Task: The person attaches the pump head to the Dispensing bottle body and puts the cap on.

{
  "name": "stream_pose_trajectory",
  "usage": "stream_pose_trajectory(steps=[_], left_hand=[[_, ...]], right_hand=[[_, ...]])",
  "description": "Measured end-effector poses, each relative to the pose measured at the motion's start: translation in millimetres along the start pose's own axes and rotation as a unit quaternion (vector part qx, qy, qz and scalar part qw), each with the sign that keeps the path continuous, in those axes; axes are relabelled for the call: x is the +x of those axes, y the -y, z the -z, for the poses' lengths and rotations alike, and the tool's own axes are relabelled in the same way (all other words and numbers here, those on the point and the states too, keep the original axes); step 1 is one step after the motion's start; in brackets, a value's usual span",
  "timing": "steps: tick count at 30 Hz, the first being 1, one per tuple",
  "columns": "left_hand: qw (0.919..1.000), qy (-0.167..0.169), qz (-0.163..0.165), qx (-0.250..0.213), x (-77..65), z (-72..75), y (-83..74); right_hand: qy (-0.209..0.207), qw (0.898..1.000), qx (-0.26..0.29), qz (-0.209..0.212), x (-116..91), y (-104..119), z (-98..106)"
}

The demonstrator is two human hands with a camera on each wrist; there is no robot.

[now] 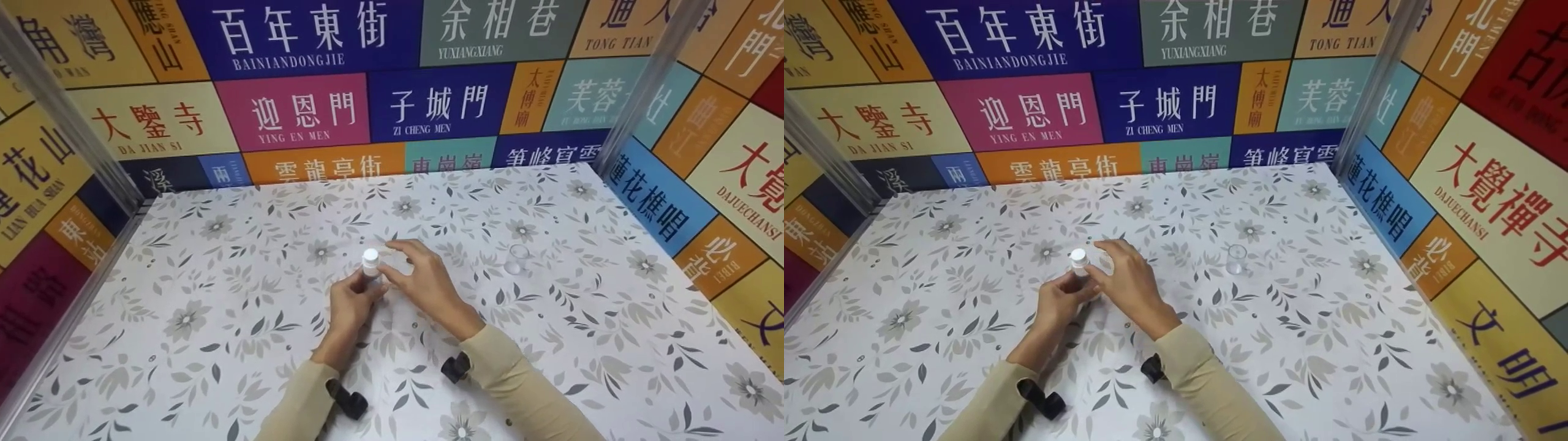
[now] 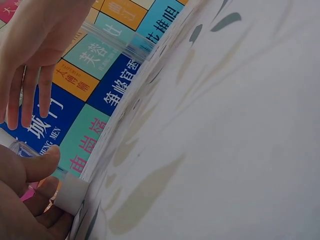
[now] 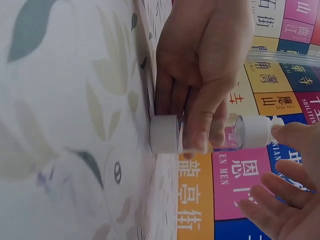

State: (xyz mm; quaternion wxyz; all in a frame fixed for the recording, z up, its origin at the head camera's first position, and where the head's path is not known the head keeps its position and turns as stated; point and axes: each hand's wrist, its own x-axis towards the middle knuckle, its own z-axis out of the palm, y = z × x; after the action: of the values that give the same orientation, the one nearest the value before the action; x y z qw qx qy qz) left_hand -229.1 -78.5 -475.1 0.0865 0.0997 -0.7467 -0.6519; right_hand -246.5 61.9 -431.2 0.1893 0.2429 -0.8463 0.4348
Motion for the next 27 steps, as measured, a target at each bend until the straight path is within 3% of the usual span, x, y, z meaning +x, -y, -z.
stream_pose_trajectory(steps=[7, 14, 27], left_hand=[[0.9999, 0.011, -0.008, -0.007, -0.4, 0.0, 0.9], [0.9999, 0.001, -0.008, -0.007, 1.0, -1.8, 3.0], [0.9998, 0.004, 0.015, -0.009, 1.0, -0.6, 0.7]], right_hand=[[-0.018, 0.999, -0.027, -0.009, -2.4, -9.8, 13.3], [-0.023, 0.998, -0.05, -0.027, -6.4, -22.6, 31.3], [-0.04, 0.994, -0.083, -0.05, -13.3, -47.4, 67.7]])
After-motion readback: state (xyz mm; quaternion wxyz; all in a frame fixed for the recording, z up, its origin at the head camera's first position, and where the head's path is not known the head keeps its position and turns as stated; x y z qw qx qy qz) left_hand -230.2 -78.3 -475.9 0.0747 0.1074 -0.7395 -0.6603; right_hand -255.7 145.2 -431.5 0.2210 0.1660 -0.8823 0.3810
